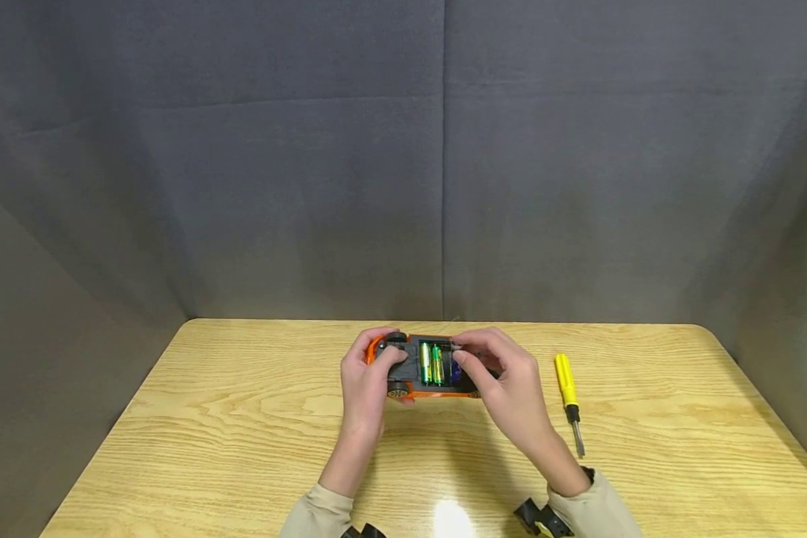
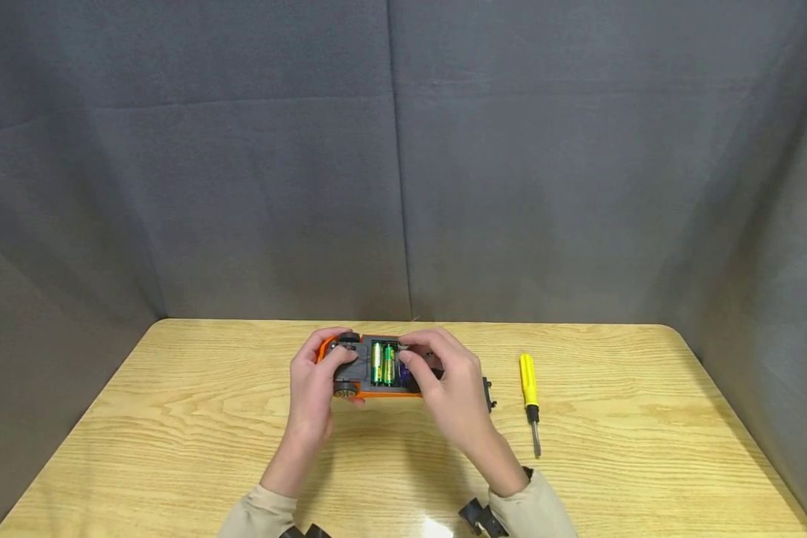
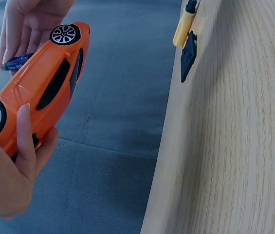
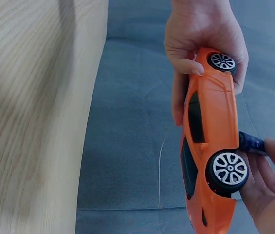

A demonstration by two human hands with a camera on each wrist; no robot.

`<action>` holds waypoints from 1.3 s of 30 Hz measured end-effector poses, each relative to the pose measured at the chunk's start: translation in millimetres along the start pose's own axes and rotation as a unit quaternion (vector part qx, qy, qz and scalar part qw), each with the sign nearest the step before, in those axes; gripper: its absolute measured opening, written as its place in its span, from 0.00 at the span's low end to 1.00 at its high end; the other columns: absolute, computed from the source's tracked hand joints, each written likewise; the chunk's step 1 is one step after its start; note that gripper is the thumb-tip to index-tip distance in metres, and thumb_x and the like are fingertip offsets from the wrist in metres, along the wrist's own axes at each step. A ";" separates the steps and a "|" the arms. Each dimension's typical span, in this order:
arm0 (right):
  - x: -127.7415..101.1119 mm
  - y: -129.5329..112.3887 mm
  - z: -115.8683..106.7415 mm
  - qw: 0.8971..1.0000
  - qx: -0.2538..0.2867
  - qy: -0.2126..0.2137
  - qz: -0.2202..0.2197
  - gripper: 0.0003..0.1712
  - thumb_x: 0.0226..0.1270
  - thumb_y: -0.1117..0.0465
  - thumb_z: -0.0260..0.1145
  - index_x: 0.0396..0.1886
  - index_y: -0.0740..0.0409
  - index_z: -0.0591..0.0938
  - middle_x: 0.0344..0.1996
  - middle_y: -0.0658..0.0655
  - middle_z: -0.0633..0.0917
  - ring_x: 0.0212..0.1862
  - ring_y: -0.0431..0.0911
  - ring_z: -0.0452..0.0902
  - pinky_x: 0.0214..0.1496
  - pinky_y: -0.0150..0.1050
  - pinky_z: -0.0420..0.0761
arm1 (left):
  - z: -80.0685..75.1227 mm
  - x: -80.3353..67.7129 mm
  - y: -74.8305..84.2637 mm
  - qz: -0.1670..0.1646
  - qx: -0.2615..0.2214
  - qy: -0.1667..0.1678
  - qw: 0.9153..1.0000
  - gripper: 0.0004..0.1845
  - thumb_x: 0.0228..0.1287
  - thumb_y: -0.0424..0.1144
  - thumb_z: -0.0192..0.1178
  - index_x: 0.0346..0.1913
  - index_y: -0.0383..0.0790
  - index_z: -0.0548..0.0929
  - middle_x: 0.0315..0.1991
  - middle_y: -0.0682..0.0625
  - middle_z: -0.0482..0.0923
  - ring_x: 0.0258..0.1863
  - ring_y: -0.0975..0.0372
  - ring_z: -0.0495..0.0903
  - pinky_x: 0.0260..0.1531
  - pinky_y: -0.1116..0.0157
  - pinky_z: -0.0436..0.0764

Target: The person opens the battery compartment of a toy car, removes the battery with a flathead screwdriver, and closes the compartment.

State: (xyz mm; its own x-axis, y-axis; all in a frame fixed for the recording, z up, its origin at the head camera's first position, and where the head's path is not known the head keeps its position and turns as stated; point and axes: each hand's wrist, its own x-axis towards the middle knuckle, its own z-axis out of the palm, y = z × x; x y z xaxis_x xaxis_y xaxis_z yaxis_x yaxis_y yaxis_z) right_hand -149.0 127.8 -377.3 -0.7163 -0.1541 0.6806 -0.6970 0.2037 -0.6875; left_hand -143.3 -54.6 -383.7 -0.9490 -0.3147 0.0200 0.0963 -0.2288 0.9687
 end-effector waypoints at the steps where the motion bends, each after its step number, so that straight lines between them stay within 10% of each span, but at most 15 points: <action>1: 0.1 -0.3 -0.7 1.000 0.007 0.007 0.005 0.10 0.66 0.76 0.69 0.45 0.65 0.87 0.40 0.57 0.87 0.37 0.41 0.84 0.40 0.28 0.86 | -0.1 0.1 0.0 -0.001 -0.001 0.000 1.000 0.19 0.55 0.28 0.61 0.52 0.32 0.83 0.43 0.39 0.78 0.25 0.53 0.84 0.09 0.57 0.82; 23: 9.1 2.7 -20.5 0.961 0.142 0.082 0.222 0.09 0.71 0.71 0.67 0.48 0.71 0.84 0.37 0.52 0.87 0.35 0.43 0.84 0.35 0.41 0.90 | -18.2 2.7 6.6 -0.006 -0.008 0.023 1.000 0.18 0.56 0.28 0.60 0.51 0.34 0.84 0.43 0.38 0.78 0.26 0.52 0.84 0.09 0.57 0.82; 39: 11.7 7.8 -23.1 0.929 0.218 0.127 0.270 0.08 0.70 0.70 0.68 0.45 0.72 0.84 0.35 0.54 0.87 0.34 0.44 0.84 0.32 0.40 0.90 | -36.6 4.6 12.9 0.006 -0.027 0.037 0.999 0.16 0.56 0.27 0.58 0.49 0.34 0.84 0.40 0.41 0.79 0.22 0.55 0.83 0.07 0.61 0.80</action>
State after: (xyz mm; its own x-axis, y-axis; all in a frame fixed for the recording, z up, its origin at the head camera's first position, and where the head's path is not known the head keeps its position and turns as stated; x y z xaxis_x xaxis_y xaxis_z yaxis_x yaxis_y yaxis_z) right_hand -162.1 149.9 -368.8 -0.9730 0.1020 0.2069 -0.2256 -0.2338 -0.9457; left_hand -135.4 -92.7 -380.1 -0.9227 -0.3852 0.0121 0.1264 -0.2729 0.9537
